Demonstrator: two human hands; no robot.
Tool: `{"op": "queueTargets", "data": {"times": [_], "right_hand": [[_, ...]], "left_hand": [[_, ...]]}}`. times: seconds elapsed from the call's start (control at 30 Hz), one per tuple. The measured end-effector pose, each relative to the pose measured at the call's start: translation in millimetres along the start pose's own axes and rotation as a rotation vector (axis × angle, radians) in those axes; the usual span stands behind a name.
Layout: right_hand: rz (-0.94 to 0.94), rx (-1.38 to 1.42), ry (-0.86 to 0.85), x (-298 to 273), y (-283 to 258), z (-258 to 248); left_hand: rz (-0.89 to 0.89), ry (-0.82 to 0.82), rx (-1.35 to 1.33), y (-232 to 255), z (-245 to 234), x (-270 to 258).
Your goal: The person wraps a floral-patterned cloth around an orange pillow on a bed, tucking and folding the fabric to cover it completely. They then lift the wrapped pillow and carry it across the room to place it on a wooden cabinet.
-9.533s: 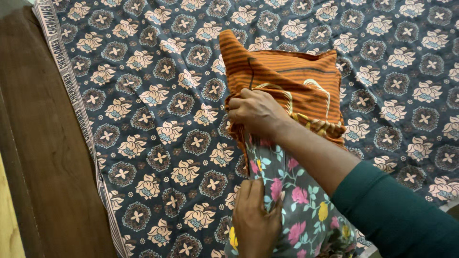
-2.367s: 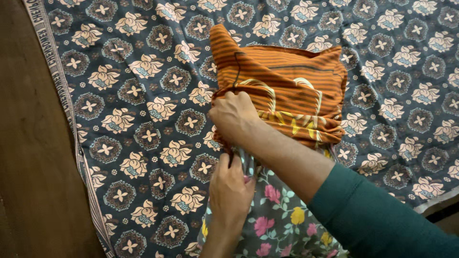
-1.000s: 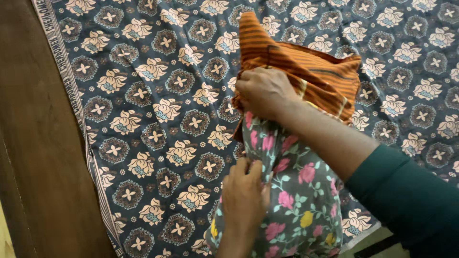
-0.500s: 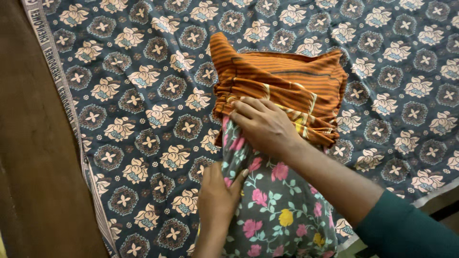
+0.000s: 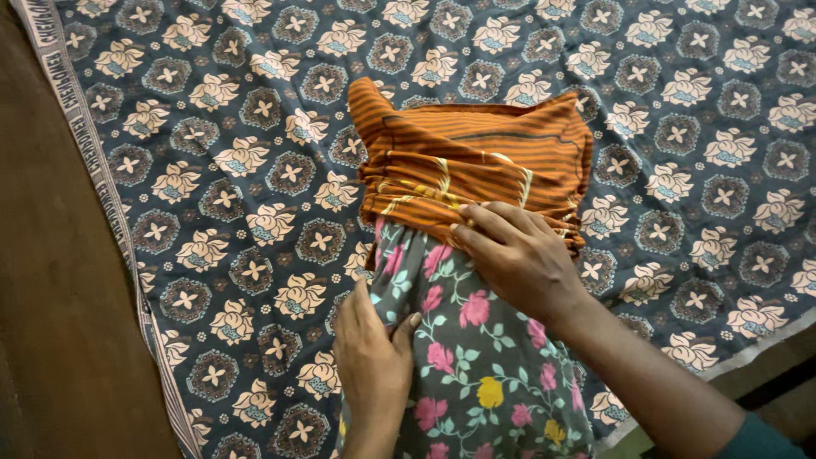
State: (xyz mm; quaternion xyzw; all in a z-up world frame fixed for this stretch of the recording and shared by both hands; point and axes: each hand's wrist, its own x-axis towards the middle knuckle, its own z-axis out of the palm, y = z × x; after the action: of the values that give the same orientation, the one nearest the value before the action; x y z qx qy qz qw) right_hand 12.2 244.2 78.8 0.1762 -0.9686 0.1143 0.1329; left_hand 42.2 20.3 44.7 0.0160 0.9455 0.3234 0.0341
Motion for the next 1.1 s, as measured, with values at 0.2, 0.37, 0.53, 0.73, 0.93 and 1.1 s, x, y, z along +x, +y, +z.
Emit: {"op": "queueTargets", "data": {"times": [0.2,0.37,0.53,0.73,0.93,1.1], "right_hand": [[0.110,-0.009,0.116,-22.5,-3.6,-7.3],[0.263,0.010,0.103,-47.4,-0.5,-13.5],[0.382,0.037,0.076,-73.7,0.4,-12.7],[0.606,0.141,0.166,-98.0,1.7,-0.5],[0.845,0.255,0.240,-111.9,9.5,13.3],[1.041,0.302,0.232,-123.5,10.0,30.7]], "left_hand": [[0.036,-0.026,-0.102,3.9,7.1,4.1],[0.169,0.036,-0.174,16.3,8.5,11.1],[0.328,0.014,-0.143,43.2,12.4,19.0],[0.525,-0.034,-0.137,82.4,23.6,21.4],[0.650,-0.129,-0.236,109.6,46.5,33.3],[0.821,-0.216,-0.248,130.4,89.1,36.8]]}}
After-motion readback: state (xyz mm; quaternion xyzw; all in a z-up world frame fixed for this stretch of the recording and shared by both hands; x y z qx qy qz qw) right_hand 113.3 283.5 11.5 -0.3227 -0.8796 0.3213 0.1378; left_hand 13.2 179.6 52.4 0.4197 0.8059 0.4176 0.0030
